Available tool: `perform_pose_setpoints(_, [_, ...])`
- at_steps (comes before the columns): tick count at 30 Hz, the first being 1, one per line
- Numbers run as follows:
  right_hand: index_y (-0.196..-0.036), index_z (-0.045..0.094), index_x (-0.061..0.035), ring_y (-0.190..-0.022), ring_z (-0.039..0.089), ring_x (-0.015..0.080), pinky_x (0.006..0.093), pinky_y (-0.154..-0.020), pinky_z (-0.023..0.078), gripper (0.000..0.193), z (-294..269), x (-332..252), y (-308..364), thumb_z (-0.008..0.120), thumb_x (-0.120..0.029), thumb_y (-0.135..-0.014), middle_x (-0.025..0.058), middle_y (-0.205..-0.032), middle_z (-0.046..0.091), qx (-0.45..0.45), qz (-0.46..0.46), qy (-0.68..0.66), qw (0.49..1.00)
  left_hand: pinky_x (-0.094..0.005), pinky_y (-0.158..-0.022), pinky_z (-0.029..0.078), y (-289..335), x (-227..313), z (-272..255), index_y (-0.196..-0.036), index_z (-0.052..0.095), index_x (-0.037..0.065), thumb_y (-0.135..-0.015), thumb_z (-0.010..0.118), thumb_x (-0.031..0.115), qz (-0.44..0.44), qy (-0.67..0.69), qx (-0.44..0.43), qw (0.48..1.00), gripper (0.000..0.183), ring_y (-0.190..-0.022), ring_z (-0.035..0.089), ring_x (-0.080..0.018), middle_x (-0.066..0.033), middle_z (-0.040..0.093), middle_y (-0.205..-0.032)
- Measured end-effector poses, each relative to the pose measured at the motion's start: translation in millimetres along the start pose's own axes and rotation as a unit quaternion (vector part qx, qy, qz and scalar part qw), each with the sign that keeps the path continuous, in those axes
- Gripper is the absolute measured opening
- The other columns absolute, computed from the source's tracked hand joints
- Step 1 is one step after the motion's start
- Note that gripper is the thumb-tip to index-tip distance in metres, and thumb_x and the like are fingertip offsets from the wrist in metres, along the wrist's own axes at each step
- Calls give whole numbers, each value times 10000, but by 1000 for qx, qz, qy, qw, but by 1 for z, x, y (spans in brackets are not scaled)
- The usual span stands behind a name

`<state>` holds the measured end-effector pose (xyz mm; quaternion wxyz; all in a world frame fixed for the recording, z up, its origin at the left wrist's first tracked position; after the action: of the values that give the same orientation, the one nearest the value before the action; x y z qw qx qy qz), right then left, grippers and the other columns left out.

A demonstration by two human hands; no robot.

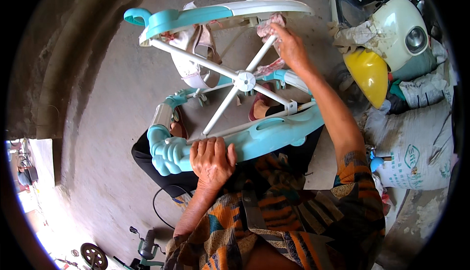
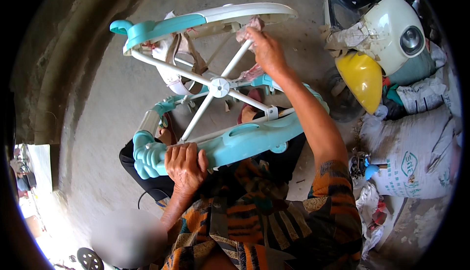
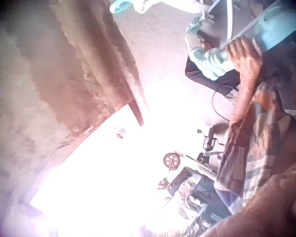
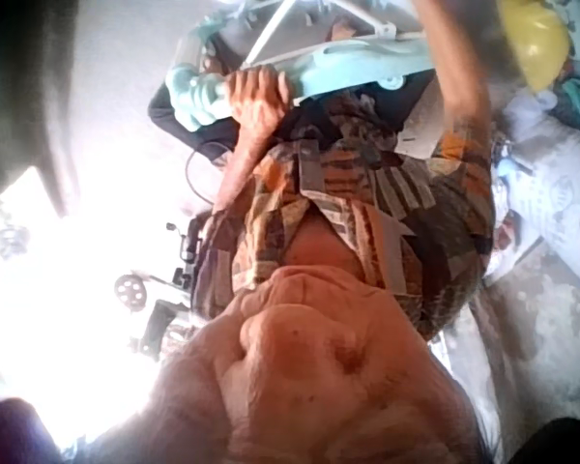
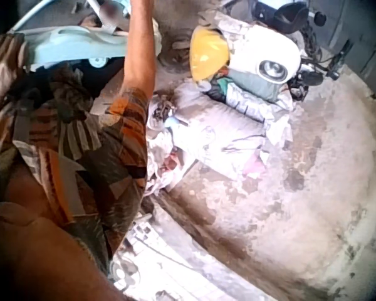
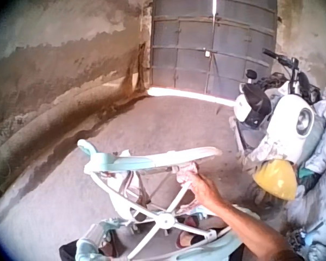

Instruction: The person wipes the front and seat of a motorcycle and then cleans a baby walker using a cloth.

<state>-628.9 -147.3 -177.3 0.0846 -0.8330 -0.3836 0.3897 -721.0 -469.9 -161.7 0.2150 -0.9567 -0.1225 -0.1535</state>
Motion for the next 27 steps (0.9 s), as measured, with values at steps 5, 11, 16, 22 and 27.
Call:
perform_pose_setpoints(5, [-1258,544,-75,-956,649,301,379,-792,555,524,27,-62,46,510,154,-788,176,-1135,617,-165,-23,-46,985,-444,-813,442,3,-2,-1,-870,597,8,-793,647,242,-3,2,4,1000,251,-802,595,-316,-135,620,-830])
perform_pose_setpoints(11, [-1238,553,-109,-897,643,349,400,-753,528,436,32,-80,57,559,36,-827,161,-1081,648,-192,-82,-71,975,-434,-807,446,4,-3,-2,-850,594,11,-793,650,243,5,3,19,1000,245,-798,601,-313,-141,624,-827])
perform_pose_setpoints(16, [-1202,606,-115,-779,606,87,260,-670,482,425,1,-56,53,569,36,-806,77,-970,705,-116,44,-197,973,-434,-816,450,3,-2,-1,-857,604,8,-799,648,243,-3,7,14,1000,247,-818,610,-317,-142,636,-837])
perform_pose_setpoints(22, [-1156,624,-69,-771,635,165,311,-703,491,341,19,-50,89,633,-91,-816,124,-907,685,-183,121,-195,956,-441,-816,449,5,-2,1,-864,607,8,-795,647,233,3,6,17,1000,239,-824,609,-317,-139,635,-845])
perform_pose_setpoints(27, [-1120,573,-1,-816,631,340,365,-725,478,370,20,-68,83,662,-138,-788,201,-895,646,-304,100,-70,945,-411,-764,438,1,3,-3,-832,605,16,-812,614,174,10,2,29,1000,160,-791,604,-311,-123,637,-808])
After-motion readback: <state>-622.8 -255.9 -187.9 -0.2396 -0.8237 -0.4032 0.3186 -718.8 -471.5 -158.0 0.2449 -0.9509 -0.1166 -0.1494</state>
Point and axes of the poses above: each hand's wrist, its own y-axis away from the middle knuckle, its own z-axis out of the palm, x = y × z, the point moved 7 cm from there along -y, towards the middle knuckle
